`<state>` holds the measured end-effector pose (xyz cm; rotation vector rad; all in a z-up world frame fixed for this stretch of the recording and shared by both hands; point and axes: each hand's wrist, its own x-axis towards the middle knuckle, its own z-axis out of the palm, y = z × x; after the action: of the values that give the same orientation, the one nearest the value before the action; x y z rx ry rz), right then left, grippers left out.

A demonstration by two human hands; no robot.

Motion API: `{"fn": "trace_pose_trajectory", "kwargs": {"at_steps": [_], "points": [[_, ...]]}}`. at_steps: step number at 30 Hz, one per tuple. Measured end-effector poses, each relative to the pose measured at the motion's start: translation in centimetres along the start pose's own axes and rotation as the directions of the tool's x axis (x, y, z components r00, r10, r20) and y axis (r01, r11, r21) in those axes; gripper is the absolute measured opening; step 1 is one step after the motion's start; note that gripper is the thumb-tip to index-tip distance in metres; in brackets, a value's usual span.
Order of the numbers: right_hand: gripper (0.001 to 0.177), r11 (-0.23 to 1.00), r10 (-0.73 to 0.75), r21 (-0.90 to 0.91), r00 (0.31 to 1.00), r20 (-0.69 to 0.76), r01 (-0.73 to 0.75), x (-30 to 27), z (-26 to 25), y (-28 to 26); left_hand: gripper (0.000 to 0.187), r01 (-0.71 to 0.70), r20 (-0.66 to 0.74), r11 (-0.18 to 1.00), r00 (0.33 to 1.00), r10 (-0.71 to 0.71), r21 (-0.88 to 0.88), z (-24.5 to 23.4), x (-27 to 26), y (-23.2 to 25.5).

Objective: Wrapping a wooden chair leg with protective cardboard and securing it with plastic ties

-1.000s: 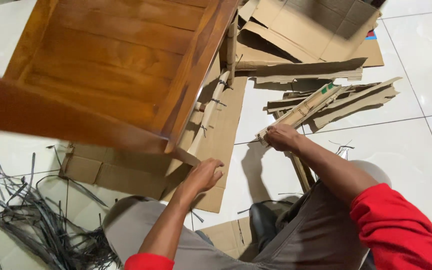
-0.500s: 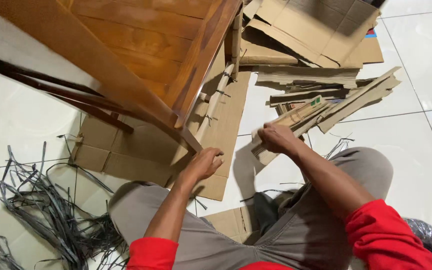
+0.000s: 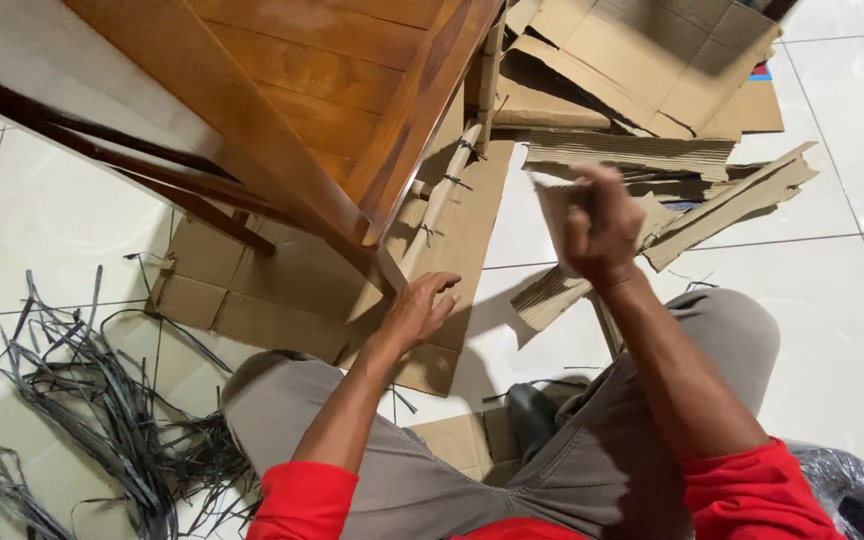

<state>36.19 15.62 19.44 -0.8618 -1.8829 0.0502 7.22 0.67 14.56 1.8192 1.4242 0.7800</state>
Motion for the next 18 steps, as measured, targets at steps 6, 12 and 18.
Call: {"fn": "trace_pose_trajectory", "kwargs": {"at_steps": [6, 12, 18], "points": [[0.044, 0.927, 0.148, 0.372, 0.958, -0.246, -0.047, 3.9, -2.9, -2.5, 0.035, 0.012, -0.062, 0.999, 0.998, -0.014, -0.033, 0.4, 0.3, -0.2], [0.043, 0.678, 0.45, 0.678, 0.89, -0.077, -0.285, 4.3, -1.2, -5.1, 0.04, 0.009, -0.183, 0.987, 0.982, -0.039, -0.163, 0.2, 0.6, 2.2], [0.047, 0.406, 0.5, 0.658, 0.757, 0.421, -0.634, 2.8, 3.1, -9.8, 0.064, 0.003, -0.205, 0.925, 0.975, -0.088, -0.381, -0.7, -0.7, 5.0]]}}
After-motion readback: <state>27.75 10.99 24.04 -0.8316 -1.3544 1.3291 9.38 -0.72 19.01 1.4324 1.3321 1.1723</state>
